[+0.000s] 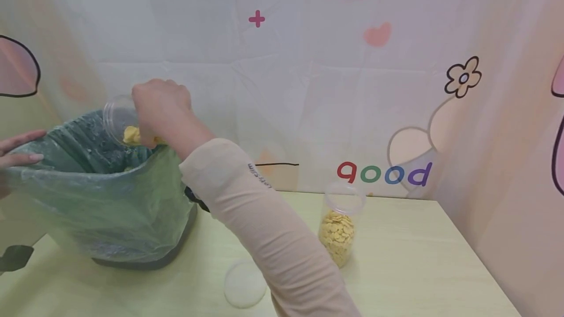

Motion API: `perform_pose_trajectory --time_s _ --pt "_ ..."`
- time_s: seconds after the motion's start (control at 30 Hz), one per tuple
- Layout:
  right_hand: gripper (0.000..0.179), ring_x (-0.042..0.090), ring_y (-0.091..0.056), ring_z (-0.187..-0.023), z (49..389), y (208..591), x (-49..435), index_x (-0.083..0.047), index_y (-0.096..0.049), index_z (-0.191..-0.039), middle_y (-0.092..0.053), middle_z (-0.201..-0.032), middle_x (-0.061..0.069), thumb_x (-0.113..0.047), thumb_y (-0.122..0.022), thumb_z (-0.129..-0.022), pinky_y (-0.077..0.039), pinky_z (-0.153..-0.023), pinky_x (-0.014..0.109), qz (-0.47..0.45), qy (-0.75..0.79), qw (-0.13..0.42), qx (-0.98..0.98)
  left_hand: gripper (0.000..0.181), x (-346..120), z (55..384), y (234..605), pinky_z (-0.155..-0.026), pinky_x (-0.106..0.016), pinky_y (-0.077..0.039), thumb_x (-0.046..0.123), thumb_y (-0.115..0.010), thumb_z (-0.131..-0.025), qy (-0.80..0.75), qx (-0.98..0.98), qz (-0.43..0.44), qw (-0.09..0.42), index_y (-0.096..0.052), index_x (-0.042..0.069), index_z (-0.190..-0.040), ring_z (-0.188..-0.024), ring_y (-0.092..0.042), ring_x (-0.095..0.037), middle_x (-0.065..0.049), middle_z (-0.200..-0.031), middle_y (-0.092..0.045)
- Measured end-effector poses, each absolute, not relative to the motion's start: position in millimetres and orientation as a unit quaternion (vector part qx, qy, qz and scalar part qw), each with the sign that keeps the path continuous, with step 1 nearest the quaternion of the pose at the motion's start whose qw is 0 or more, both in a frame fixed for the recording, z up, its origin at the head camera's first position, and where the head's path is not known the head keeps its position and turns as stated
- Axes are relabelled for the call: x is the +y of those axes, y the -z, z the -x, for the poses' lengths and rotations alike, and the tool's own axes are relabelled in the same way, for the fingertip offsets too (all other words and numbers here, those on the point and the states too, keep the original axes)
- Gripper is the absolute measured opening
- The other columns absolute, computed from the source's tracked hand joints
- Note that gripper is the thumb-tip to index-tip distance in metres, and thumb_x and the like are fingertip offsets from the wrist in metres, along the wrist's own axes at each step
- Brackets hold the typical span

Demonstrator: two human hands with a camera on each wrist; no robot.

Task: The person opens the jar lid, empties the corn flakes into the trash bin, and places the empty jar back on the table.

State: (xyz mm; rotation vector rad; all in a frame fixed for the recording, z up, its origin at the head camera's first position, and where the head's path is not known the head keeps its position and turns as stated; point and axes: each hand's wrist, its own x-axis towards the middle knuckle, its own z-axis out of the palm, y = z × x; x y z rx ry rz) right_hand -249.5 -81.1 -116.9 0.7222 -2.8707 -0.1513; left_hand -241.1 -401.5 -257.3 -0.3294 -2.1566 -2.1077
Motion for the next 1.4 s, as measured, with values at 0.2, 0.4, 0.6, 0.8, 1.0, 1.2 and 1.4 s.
perform_pose_trajectory --time_s 0.2,0.4,0.6,0.8,1.0,1.2,1.4 --pt "0.031 0.012 -0.044 -0.077 249 117 -84 -0.022 -0.054 -0.086 -0.052 -0.087 -0.010 -0.033 -0.075 -0.067 -0.042 -0.059 0.026 -0.245 0.062 0.091 -0.963 0.048 -402 241 257 -0.057 -0.027 -0.049 0.000 -0.049 -0.092 0.693 -0.712 0.104 0.054 -0.047 0.029 -0.131 -0.073 -0.057 -0.011 0.011 -0.113 -0.046" --pt "0.031 0.012 -0.045 -0.077 248 117 -85 -0.023 -0.055 -0.088 -0.052 -0.087 -0.010 -0.033 -0.075 -0.067 -0.042 -0.059 0.026 -0.246 0.071 0.094 -0.962 0.049 -404 242 259 -0.056 -0.027 -0.049 0.000 -0.049 -0.092 0.693 -0.711 0.106 0.054 -0.046 0.029 -0.131 -0.072 -0.057 -0.011 0.011 -0.114 -0.045" --pt "0.032 0.012 -0.044 -0.078 248 117 -87 -0.023 -0.055 -0.090 -0.053 -0.089 -0.010 -0.031 -0.076 -0.067 -0.043 -0.059 0.026 -0.248 0.079 0.095 -0.961 0.049 -403 242 258 -0.056 -0.027 -0.049 0.000 -0.050 -0.091 0.696 -0.708 0.105 0.053 -0.045 0.028 -0.132 -0.072 -0.057 -0.011 0.011 -0.115 -0.045" --pt "0.033 0.012 -0.045 -0.079 247 118 -88 -0.022 -0.055 -0.090 -0.053 -0.090 -0.010 -0.031 -0.076 -0.066 -0.044 -0.059 0.026 -0.251 0.086 0.100 -0.959 0.050 -401 242 257 -0.058 -0.025 -0.049 0.001 -0.050 -0.091 0.685 -0.719 0.103 0.054 -0.042 0.028 -0.133 -0.073 -0.056 -0.010 0.008 -0.118 -0.038" --pt "0.032 0.012 -0.041 -0.078 245 117 -89 -0.023 -0.054 -0.093 -0.051 -0.091 -0.009 -0.028 -0.073 -0.068 -0.039 -0.057 0.026 -0.258 0.100 0.103 -0.955 0.051 -402 241 258 -0.058 -0.025 -0.049 0.001 -0.050 -0.091 0.687 -0.717 0.103 0.055 -0.042 0.028 -0.134 -0.074 -0.056 -0.010 0.009 -0.118 -0.039" --pt "0.027 0.012 -0.038 -0.076 243 119 -92 -0.023 -0.051 -0.092 -0.048 -0.089 -0.009 -0.024 -0.065 -0.070 -0.034 -0.056 0.026 -0.264 0.131 0.116 -0.949 0.051 -401 240 257 -0.058 -0.024 -0.049 0.000 -0.050 -0.091 0.687 -0.717 0.106 0.055 -0.041 0.027 -0.134 -0.073 -0.056 -0.009 0.008 -0.118 -0.038" --pt "0.027 0.012 -0.039 -0.076 240 121 -94 -0.024 -0.053 -0.096 -0.050 -0.090 -0.008 -0.023 -0.066 -0.072 -0.036 -0.058 0.026 -0.274 0.161 0.126 -0.940 0.049 -394 238 253 -0.056 -0.024 -0.049 0.000 -0.048 -0.092 0.682 -0.721 0.113 0.055 -0.042 0.027 -0.132 -0.070 -0.057 -0.010 0.008 -0.117 -0.039"
